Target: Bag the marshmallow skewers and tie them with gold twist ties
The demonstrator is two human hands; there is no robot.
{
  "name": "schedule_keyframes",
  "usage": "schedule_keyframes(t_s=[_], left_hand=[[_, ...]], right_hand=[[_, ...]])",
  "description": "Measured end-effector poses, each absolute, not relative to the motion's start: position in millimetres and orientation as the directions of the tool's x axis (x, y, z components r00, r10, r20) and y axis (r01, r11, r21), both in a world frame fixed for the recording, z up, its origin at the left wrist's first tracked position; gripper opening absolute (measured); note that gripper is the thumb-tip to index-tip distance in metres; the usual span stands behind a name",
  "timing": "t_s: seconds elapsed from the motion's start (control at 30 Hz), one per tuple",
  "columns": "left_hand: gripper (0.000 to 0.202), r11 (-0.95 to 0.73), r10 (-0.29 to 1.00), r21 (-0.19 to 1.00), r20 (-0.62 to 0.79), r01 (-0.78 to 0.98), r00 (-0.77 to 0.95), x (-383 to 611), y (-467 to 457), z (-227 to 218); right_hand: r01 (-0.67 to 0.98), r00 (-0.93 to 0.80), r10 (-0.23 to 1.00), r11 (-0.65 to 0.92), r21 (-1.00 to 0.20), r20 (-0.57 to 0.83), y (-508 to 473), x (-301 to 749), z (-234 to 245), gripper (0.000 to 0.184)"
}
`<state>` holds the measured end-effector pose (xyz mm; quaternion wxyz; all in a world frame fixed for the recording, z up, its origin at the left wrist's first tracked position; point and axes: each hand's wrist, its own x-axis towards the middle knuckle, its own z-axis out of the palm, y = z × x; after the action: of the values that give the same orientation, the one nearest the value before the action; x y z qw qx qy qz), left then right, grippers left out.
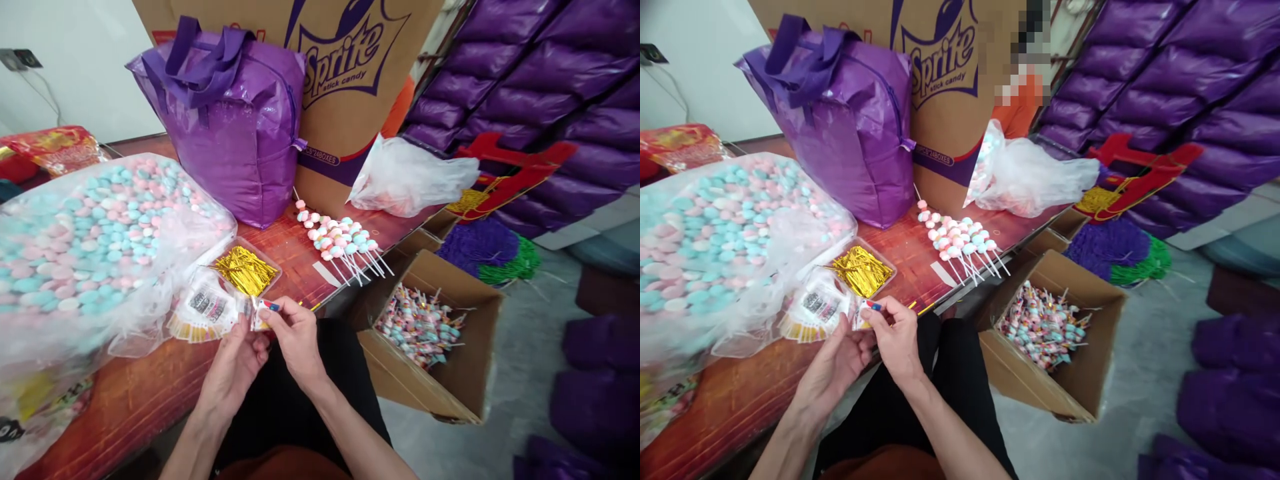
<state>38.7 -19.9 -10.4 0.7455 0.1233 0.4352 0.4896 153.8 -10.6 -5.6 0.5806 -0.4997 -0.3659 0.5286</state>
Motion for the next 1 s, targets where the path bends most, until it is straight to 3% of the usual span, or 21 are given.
schedule_keyframes(t_s=[0.07,0.23,0.37,0.5,0.7,0.77,0.83,0.9,1.0], left_hand=[[0.041,0.397,0.842,0.554,-0.537,-0.732,0.051,45,-10,-7],[0.035,0.228,0.877,0.655,-0.46,-0.72,-0.141,61,-1,-3],[0.033,0.178,0.909,0.708,-0.385,-0.684,-0.161,67,-3,-2],[0.031,0.195,0.893,0.691,-0.419,-0.696,-0.165,66,6,-1],[0.033,0.062,0.889,0.748,-0.342,-0.66,-0.304,74,19,-1],[0.033,0.028,0.88,0.762,-0.326,-0.647,-0.346,75,23,0],[0.034,0.008,0.86,0.761,-0.336,-0.648,-0.383,73,27,-1],[0.035,0.006,0.839,0.75,-0.364,-0.662,-0.405,69,32,-2],[0.036,0.02,0.834,0.726,-0.391,-0.687,-0.39,66,38,-4]], right_hand=[[-0.188,0.181,0.981,-0.037,-0.981,-0.071,-12,157,-4,0.02],[-0.058,0.262,0.964,0.053,-0.997,0.036,-14,161,-11,0.038],[-0.038,0.288,0.957,0.039,-0.999,0.026,-14,169,-20,0.044],[0.144,0.266,0.956,0.088,-0.986,0.125,-13,184,-23,0.047],[0.39,0.212,0.949,0.136,-0.911,0.232,8,205,-23,0.047],[0.558,0.201,0.927,0.158,-0.814,0.318,22,220,-26,0.041],[0.765,0.228,0.865,0.125,-0.632,0.446,36,241,-31,0.029],[0.913,0.255,0.792,-0.009,-0.407,0.555,48,264,-36,0.019],[0.969,0.248,0.772,-0.197,-0.151,0.585,58,293,-43,0.015]])
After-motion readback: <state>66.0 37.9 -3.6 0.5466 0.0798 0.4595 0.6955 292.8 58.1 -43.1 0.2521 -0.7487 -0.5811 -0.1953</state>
